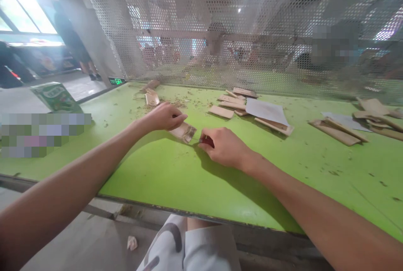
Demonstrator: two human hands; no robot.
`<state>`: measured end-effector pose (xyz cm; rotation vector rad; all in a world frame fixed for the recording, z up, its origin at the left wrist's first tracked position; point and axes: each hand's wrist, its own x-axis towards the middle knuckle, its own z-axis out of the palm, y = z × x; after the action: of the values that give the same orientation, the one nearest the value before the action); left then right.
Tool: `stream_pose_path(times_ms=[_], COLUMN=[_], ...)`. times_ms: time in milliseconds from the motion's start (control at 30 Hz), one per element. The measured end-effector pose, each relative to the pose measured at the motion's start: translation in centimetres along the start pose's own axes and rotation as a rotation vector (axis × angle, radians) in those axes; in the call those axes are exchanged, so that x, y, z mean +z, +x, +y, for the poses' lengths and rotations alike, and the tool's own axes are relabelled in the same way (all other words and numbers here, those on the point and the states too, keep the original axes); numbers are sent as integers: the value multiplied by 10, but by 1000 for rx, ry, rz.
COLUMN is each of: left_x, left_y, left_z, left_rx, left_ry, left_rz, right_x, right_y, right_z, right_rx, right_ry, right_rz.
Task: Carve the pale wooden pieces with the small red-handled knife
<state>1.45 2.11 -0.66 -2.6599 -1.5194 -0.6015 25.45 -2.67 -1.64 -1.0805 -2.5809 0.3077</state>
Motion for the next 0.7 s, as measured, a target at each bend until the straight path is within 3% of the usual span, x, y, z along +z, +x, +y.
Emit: stream_pose_path(times_ms=[700], left_x=[4], left_y=[1], left_z=[-2], left_rx=[-13], left_ry=[-73], left_rz=[-109], right_x=[1], right_y=[-1], right_z=[0], right_rx=[-15], right_ry=[-7], right_rz=[20])
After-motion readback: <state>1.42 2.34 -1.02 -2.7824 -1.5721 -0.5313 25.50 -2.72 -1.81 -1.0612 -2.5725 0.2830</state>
